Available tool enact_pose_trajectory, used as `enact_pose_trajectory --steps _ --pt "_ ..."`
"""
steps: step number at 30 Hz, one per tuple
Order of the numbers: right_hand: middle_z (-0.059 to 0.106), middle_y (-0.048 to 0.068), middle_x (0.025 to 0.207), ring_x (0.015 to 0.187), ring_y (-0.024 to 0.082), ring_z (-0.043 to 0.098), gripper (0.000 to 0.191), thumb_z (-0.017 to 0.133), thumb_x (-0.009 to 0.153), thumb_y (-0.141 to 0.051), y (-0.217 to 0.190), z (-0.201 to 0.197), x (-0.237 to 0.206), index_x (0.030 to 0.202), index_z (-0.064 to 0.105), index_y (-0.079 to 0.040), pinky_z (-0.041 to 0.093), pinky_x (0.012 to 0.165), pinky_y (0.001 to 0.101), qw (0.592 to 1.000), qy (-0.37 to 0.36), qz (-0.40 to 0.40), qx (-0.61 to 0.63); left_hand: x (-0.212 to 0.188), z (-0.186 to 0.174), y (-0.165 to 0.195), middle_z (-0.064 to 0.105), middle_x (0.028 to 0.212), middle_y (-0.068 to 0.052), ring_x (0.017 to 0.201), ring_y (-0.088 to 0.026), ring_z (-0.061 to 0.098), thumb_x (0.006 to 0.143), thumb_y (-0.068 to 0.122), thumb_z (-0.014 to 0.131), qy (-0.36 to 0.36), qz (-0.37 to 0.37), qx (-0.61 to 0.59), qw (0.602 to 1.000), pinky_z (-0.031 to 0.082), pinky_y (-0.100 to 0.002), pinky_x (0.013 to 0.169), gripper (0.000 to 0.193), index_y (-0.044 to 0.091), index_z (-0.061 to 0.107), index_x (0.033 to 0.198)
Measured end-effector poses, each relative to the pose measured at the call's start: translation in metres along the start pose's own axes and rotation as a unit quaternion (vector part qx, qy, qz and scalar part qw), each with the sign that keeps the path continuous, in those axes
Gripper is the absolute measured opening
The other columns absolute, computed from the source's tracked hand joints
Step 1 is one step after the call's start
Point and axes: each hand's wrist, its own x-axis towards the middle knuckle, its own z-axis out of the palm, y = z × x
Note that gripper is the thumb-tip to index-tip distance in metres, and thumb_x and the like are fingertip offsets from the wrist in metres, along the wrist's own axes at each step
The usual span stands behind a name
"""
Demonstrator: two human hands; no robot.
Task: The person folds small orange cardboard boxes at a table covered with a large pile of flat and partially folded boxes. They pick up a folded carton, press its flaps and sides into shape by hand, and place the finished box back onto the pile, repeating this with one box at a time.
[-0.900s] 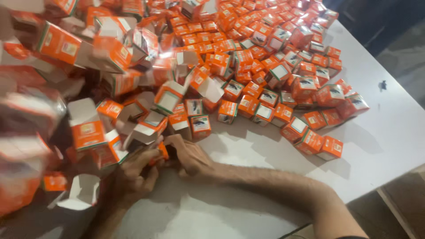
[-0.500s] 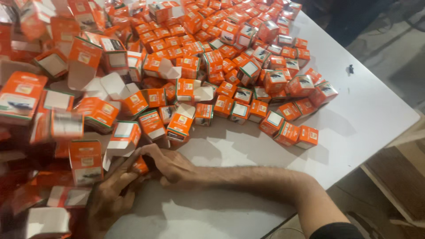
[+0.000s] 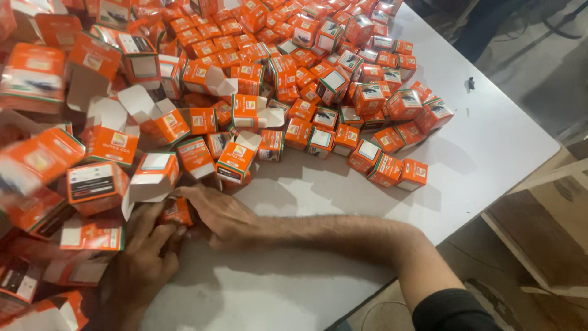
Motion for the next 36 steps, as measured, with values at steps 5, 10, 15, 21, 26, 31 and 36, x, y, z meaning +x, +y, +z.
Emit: enact_pose_trajectory --steps 5,10,15,21,26,31,36 --pt "0.051 0.021 0.135 0.128 0.042 0.056 0.080 0.071 0.089 -0.011 -0.003 -0.005 -0.005 0.157 0.029 -0.009 0.049 0.104 0.0475 0.998 -0.051 0.028 0.006 0.000 -0.005 0.005 0.062 0.124 -0.024 0.114 -0.045 0.061 0.090 0.006 0.066 0.056 0.023 -0.027 0.998 0.050 -0.052 0.099 0.019 -0.005 0.062 0.104" --pt "0.046 0.021 0.143 0.134 0.042 0.053 0.075 0.068 0.090 -0.005 0.000 -0.001 -0.007 0.156 0.032 -0.010 0.050 0.106 0.0468 0.998 -0.058 -0.005 -0.022 -0.016 -0.001 -0.008 0.064 0.120 -0.023 0.113 -0.042 0.063 0.109 0.009 0.055 0.108 -0.044 -0.022 0.993 0.050 -0.047 0.103 0.020 -0.005 0.062 0.122" --pt "0.045 0.020 0.147 0.137 0.043 0.051 0.071 0.070 0.090 -0.005 0.013 0.008 -0.004 0.152 0.036 -0.010 0.049 0.112 0.0462 0.995 -0.030 -0.082 -0.046 -0.027 0.010 -0.028 0.068 0.113 -0.022 0.109 -0.040 0.066 0.108 0.011 0.058 0.083 -0.060 0.018 0.995 0.053 -0.048 0.097 0.019 -0.002 0.066 0.120" --pt "0.047 0.021 0.144 0.133 0.040 0.052 0.066 0.075 0.095 -0.009 0.026 -0.022 -0.009 0.150 0.039 -0.006 0.048 0.112 0.0486 0.975 -0.027 -0.188 -0.112 -0.025 0.001 -0.015 0.068 0.112 -0.022 0.104 -0.042 0.066 0.104 0.011 0.060 0.063 -0.072 0.010 0.995 0.052 -0.049 0.091 0.021 -0.001 0.065 0.120" --pt "0.046 0.024 0.144 0.137 0.042 0.047 0.060 0.068 0.096 -0.004 0.045 -0.080 0.000 0.149 0.040 0.000 0.041 0.117 0.0564 0.927 0.054 -0.255 -0.269 -0.014 0.002 -0.001 0.069 0.110 -0.019 0.099 -0.039 0.068 0.101 0.009 0.063 0.084 -0.037 0.001 0.996 0.055 -0.048 0.085 0.013 0.002 0.064 0.112" --pt "0.041 0.025 0.153 0.144 0.044 0.042 0.064 0.068 0.099 -0.008 0.047 -0.131 0.039 0.154 0.035 -0.001 0.038 0.123 0.0562 0.919 0.187 -0.104 -0.330 -0.018 0.004 -0.006 0.068 0.104 -0.019 0.093 -0.038 0.069 0.096 0.008 0.067 0.083 -0.043 0.009 0.996 0.055 -0.047 0.078 0.013 0.003 0.066 0.108" --pt "0.035 0.026 0.154 0.144 0.043 0.037 0.077 0.068 0.085 -0.023 0.033 -0.143 0.078 0.151 0.035 0.001 0.026 0.121 0.0573 0.852 0.322 0.005 -0.413 -0.017 0.006 -0.010 0.069 0.104 -0.019 0.093 -0.039 0.069 0.093 0.009 0.069 0.068 -0.032 0.054 0.996 0.054 -0.048 0.077 0.015 0.001 0.066 0.105"
